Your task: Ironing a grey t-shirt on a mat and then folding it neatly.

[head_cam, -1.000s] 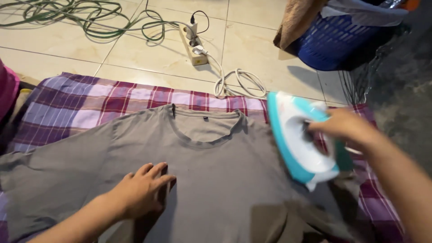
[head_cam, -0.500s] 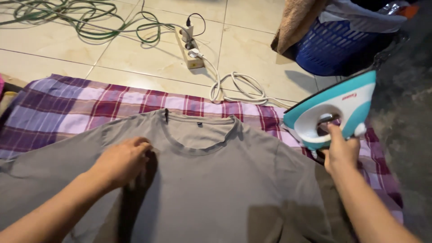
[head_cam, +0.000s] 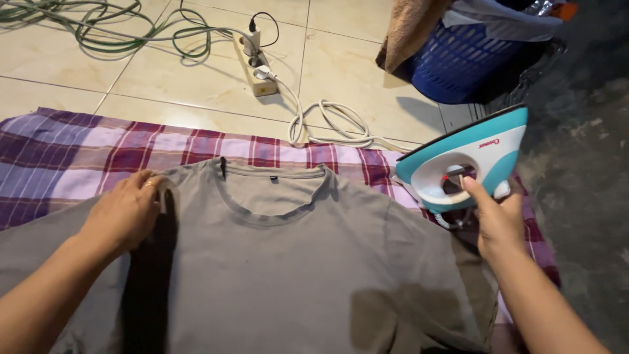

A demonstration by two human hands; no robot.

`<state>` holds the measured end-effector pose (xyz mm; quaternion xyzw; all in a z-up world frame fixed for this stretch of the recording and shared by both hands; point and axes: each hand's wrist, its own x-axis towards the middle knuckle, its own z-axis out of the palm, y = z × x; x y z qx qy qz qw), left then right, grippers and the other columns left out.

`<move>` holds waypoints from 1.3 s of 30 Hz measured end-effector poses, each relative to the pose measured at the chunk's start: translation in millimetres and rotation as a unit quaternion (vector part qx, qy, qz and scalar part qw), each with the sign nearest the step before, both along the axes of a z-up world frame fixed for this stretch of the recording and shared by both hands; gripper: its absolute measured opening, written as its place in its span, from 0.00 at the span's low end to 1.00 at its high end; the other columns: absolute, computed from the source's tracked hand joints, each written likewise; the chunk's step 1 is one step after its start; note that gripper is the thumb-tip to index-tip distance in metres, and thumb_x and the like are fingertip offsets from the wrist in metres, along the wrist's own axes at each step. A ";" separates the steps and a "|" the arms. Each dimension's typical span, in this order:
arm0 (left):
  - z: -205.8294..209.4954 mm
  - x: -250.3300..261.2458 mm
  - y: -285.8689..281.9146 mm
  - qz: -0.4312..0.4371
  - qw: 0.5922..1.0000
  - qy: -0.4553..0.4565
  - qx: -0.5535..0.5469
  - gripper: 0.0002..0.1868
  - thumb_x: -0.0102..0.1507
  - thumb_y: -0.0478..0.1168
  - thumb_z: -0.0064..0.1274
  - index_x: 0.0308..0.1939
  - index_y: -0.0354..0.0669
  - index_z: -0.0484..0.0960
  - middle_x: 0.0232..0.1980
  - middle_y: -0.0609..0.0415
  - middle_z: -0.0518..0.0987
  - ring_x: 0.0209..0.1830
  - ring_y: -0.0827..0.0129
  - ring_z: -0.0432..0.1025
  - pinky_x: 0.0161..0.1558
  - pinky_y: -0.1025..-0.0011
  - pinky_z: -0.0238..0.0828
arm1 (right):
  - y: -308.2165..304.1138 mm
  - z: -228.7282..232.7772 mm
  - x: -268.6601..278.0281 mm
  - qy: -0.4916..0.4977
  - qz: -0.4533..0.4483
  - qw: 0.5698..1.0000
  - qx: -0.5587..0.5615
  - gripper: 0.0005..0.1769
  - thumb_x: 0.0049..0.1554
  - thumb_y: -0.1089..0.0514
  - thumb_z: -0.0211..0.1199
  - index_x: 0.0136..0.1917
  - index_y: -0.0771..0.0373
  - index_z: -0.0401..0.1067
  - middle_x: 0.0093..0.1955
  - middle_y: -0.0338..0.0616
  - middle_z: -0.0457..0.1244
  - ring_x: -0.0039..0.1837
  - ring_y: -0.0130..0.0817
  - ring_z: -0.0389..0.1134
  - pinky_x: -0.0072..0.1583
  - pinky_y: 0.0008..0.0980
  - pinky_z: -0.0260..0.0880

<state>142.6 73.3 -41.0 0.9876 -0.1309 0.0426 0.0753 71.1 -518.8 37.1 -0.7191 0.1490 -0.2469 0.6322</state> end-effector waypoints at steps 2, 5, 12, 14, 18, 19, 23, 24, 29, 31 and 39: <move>-5.4 4.4 5.1 0.021 1.000 0.008 0.015 0.29 0.61 0.37 0.47 0.67 0.39 0.70 0.73 0.42 0.68 0.66 0.46 0.68 0.63 0.55 0.66 | 7.1 9.3 -7.4 -0.023 0.025 0.999 -0.006 0.35 0.53 0.59 0.72 0.71 0.66 0.64 0.66 0.48 0.64 0.65 0.34 0.67 0.64 0.31 0.68; -19.2 8.9 18.2 0.056 0.997 0.011 0.043 0.27 0.65 0.37 0.41 0.71 0.40 0.68 0.75 0.43 0.67 0.68 0.46 0.67 0.65 0.54 0.66 | 29.1 24.3 -21.4 0.016 -0.209 0.958 -0.198 0.43 0.61 0.48 0.67 0.77 0.67 0.47 0.71 0.55 0.49 0.69 0.37 0.54 0.66 0.33 0.57; -39.2 16.7 40.0 0.093 0.991 -0.045 0.086 0.33 0.61 0.35 0.45 0.72 0.40 0.67 0.71 0.45 0.71 0.72 0.46 0.60 0.64 0.51 0.63 | 69.5 -22.9 11.6 -0.072 0.047 0.881 -0.465 0.17 0.68 0.57 0.55 0.67 0.66 0.64 0.62 0.56 0.60 0.62 0.46 0.63 0.66 0.41 0.65; -31.0 13.0 37.0 0.113 0.990 -0.023 0.086 0.33 0.61 0.37 0.47 0.73 0.40 0.68 0.68 0.45 0.73 0.70 0.45 0.61 0.63 0.51 0.64 | 67.7 -61.9 31.6 -0.030 0.098 0.862 -0.497 0.23 0.61 0.59 0.58 0.68 0.68 0.66 0.65 0.60 0.61 0.65 0.54 0.64 0.66 0.46 0.65; -11.7 10.7 35.5 0.148 0.985 0.033 0.086 0.19 0.63 0.43 0.53 0.57 0.43 0.82 0.58 0.45 0.80 0.62 0.45 0.71 0.59 0.51 0.72 | 77.0 -84.1 44.7 0.156 0.133 0.825 -0.527 0.37 0.54 0.51 0.68 0.70 0.72 0.64 0.61 0.64 0.64 0.63 0.60 0.66 0.63 0.50 0.66; -4.7 8.7 35.6 0.150 0.985 0.047 0.067 0.16 0.63 0.44 0.55 0.52 0.45 0.86 0.55 0.45 0.81 0.60 0.45 0.74 0.57 0.51 0.74 | 88.0 -73.3 42.9 0.231 0.135 0.799 -0.539 0.34 0.53 0.48 0.70 0.65 0.69 0.67 0.58 0.62 0.67 0.62 0.59 0.68 0.62 0.51 0.67; 11.2 34.0 64.6 0.170 0.983 0.074 -0.008 0.15 0.61 0.43 0.58 0.51 0.47 0.87 0.51 0.40 0.83 0.52 0.44 0.77 0.52 0.49 0.74 | 110.8 -17.0 34.8 0.302 0.132 0.768 -0.549 0.18 0.55 0.49 0.69 0.54 0.61 0.79 0.49 0.57 0.71 0.55 0.56 0.71 0.57 0.51 0.70; 19.1 47.3 75.4 0.170 0.973 0.153 0.016 0.18 0.58 0.44 0.64 0.51 0.45 0.86 0.47 0.40 0.84 0.47 0.46 0.79 0.49 0.53 0.77 | 114.3 -5.0 34.4 0.305 0.135 0.810 -0.481 0.15 0.56 0.53 0.66 0.55 0.61 0.78 0.47 0.56 0.71 0.51 0.54 0.73 0.52 0.50 0.72; 62.3 78.3 119.0 0.165 0.950 0.264 -0.030 0.18 0.54 0.40 0.71 0.43 0.33 0.87 0.38 0.40 0.86 0.36 0.53 0.84 0.42 0.57 0.80 | 112.6 23.2 69.7 0.286 0.145 0.930 -0.178 0.12 0.60 0.65 0.55 0.56 0.66 0.73 0.44 0.50 0.70 0.41 0.47 0.75 0.40 0.43 0.75; 76.7 80.3 123.5 0.180 0.948 0.158 -0.211 0.16 0.54 0.37 0.68 0.43 0.33 0.87 0.40 0.43 0.85 0.39 0.57 0.81 0.43 0.60 0.76 | 119.0 35.9 94.9 0.204 0.145 0.967 -0.057 0.16 0.59 0.68 0.51 0.59 0.62 0.72 0.49 0.50 0.68 0.42 0.43 0.74 0.42 0.38 0.79; 51.9 129.0 83.2 0.015 0.941 -0.287 -0.179 0.47 0.67 0.47 0.65 0.71 0.13 0.52 0.67 0.09 0.62 0.67 0.30 0.61 0.67 0.52 0.61 | 154.5 18.9 171.0 0.023 0.256 0.943 -0.213 0.53 0.62 0.62 0.66 0.83 0.60 0.29 0.70 0.47 0.53 0.64 0.34 0.64 0.62 0.33 0.66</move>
